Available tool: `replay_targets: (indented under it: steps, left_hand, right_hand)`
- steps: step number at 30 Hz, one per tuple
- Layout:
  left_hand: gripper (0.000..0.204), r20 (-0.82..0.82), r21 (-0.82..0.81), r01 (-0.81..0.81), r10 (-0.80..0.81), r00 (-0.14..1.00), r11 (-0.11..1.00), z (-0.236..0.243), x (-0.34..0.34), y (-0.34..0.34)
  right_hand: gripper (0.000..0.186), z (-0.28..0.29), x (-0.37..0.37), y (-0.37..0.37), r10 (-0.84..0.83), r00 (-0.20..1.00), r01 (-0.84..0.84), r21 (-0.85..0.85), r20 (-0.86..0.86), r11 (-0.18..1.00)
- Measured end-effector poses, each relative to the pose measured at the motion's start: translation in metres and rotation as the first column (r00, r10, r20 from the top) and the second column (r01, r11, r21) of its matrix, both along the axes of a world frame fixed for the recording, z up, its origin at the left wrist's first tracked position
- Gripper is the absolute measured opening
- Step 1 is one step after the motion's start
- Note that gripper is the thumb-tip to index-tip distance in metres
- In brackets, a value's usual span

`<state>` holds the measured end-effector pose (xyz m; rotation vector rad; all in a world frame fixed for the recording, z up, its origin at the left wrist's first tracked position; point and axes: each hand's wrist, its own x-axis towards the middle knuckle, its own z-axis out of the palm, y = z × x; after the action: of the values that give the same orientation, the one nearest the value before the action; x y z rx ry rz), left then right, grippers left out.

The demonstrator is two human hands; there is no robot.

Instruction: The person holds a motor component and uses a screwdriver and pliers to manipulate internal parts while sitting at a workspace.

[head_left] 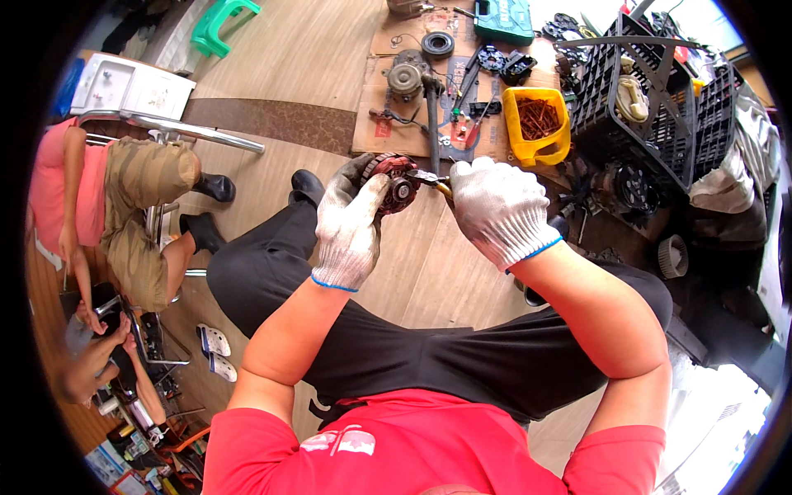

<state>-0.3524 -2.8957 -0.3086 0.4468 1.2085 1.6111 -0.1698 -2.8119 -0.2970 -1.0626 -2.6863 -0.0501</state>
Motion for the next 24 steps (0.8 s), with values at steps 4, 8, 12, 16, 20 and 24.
replay_targets:
  steps: [4, 8, 12, 16, 20, 24]
  left_hand:
    - [0.028, 0.068, 0.031, 0.014, -0.016, 0.998, 0.999, 0.001, -0.004, -0.001]
    - [0.028, 0.071, 0.063, -0.005, 0.001, 0.997, 0.998, -0.004, -0.012, -0.002]
    - [0.029, 0.149, 0.048, -0.033, 0.026, 0.988, 0.998, -0.008, -0.018, -0.003]
    - [0.029, 0.203, 0.042, -0.036, 0.027, 0.979, 0.998, -0.004, -0.018, -0.003]
    - [0.029, 0.139, 0.012, -0.053, 0.05, 0.989, 0.999, -0.002, -0.015, -0.003]
    - [0.029, 0.04, 0.007, -0.053, 0.053, 0.998, 0.999, -0.002, -0.01, -0.002]
  right_hand:
    - [0.016, 0.003, 0.001, 0.001, -0.001, 1.0, -0.001, -0.113, -0.023, 0.994]
    - [0.016, 0.004, 0.0, 0.002, -0.029, 0.997, 0.016, -0.182, -0.068, 0.983]
    - [0.019, 0.006, 0.001, 0.011, -0.071, 0.99, 0.04, -0.247, -0.12, 0.968]
    - [0.023, 0.006, 0.005, 0.019, -0.075, 0.986, 0.038, -0.243, -0.146, 0.969]
    - [0.022, 0.005, 0.008, 0.017, -0.013, 0.994, -0.007, -0.194, -0.106, 0.981]
    - [0.022, 0.003, 0.005, 0.008, 0.0, 0.997, -0.013, -0.174, -0.077, 0.985]
